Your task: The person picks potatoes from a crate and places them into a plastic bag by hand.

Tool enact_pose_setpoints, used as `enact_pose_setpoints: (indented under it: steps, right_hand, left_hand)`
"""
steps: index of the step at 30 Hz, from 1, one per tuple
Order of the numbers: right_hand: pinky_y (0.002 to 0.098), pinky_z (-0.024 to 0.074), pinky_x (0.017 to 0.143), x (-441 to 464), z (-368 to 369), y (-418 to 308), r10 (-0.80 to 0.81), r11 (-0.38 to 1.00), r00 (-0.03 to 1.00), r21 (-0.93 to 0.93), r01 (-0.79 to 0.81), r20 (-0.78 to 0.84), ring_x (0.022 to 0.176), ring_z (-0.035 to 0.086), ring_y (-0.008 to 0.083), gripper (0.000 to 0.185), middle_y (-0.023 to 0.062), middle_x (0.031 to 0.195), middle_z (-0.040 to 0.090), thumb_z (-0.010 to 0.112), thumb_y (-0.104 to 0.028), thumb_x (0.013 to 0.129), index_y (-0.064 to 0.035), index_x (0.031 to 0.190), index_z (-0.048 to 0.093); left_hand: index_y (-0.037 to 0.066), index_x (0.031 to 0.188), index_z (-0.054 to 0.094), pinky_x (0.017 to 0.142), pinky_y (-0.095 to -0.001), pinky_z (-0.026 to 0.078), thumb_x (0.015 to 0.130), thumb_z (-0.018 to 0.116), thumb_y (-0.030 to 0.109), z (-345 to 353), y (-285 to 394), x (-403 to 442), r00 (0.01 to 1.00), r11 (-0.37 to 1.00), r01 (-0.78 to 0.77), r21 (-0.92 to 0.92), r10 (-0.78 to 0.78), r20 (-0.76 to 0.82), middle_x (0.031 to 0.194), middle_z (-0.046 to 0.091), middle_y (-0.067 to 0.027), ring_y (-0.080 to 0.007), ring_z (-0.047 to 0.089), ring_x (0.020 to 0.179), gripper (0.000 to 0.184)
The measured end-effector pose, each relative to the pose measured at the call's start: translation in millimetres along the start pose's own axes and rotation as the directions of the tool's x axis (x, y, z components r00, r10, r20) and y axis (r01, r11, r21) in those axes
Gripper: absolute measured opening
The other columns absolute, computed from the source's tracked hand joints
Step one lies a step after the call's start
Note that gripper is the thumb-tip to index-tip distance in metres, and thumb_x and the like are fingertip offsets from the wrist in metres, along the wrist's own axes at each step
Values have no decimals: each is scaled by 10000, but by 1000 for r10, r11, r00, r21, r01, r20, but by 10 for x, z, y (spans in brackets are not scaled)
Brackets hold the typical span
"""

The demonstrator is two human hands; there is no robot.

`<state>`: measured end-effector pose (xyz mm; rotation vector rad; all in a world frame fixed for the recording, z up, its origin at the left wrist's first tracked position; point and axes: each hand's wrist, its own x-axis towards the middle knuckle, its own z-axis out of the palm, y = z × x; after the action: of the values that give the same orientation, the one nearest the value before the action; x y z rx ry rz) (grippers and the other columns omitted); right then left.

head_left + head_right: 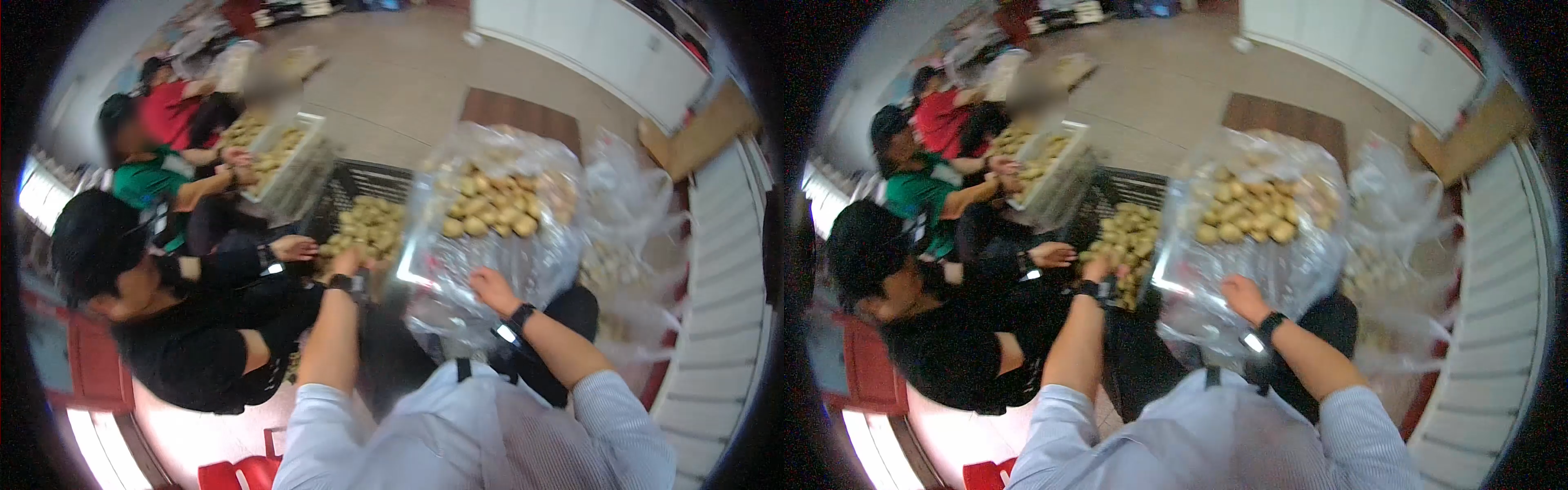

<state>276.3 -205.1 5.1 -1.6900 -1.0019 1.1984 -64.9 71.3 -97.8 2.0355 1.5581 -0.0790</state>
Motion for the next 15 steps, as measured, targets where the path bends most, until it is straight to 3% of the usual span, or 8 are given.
enact_pose_setpoints:
  steps: [2,4,7,9,10,11,12,15]
  right_hand:
    - [300,465,572,-143,-66,106,30,1000,998,0,-30,-50,632,594,145,241,71,773,643,587,-177,871,17,1004,636]
    - [346,498,656,-146,-87,294,-289,902,946,-371,219,-144,718,641,226,269,127,809,672,576,-176,864,33,1027,626]
    - [412,485,800,-377,-197,148,-246,895,960,-411,174,-131,904,611,348,372,203,978,633,618,-193,834,30,1128,574]
    - [447,472,859,-482,-220,193,-273,869,943,-470,158,-188,988,586,405,430,231,1061,611,639,-205,809,24,1163,553]
    - [449,449,891,-529,-220,188,-285,849,935,-509,144,-212,1042,551,406,461,232,1106,580,656,-212,798,15,1181,538]
    - [451,427,924,-573,-223,188,-297,828,925,-547,125,-238,1095,516,408,494,233,1152,548,672,-220,787,6,1199,522]
    - [451,427,924,-615,-237,148,-293,832,921,-544,112,-258,1095,516,408,494,233,1152,548,672,-220,787,6,1199,522]
    - [470,383,969,-678,-298,63,-294,806,899,-590,50,-325,1134,463,418,512,226,1201,504,684,-229,773,-13,1203,510]
  left_hand:
    - [31,1012,675,799,-437,483,934,437,442,328,-383,319,994,997,36,-74,-44,-101,1113,643,-228,-371,626,976,481]
    - [17,1141,619,854,-438,474,862,601,402,37,-195,90,858,681,420,-599,-514,17,1171,615,-252,-382,597,1061,475]
    - [36,1091,631,818,-453,499,855,635,332,-148,-228,48,977,961,201,-191,-210,-28,1095,652,-221,-380,632,979,378]
    - [-17,919,600,603,-379,493,952,475,229,-356,255,-311,992,893,-25,450,77,-97,809,655,-157,-256,647,721,278]
    - [-17,919,600,603,-379,493,952,475,229,-280,242,-241,992,890,-41,455,91,-90,809,655,-157,-256,647,721,278]
    - [-8,926,603,598,-381,491,939,500,220,-237,292,-232,989,985,25,169,0,-148,804,658,-157,-252,648,717,251]
    - [6,947,598,600,-391,493,897,552,201,-224,416,-278,988,988,17,153,6,-153,797,653,-156,-273,648,727,206]
    - [49,1010,581,605,-422,499,770,707,142,-432,1313,-748,988,862,-106,495,149,-49,776,639,-156,-337,647,755,287]
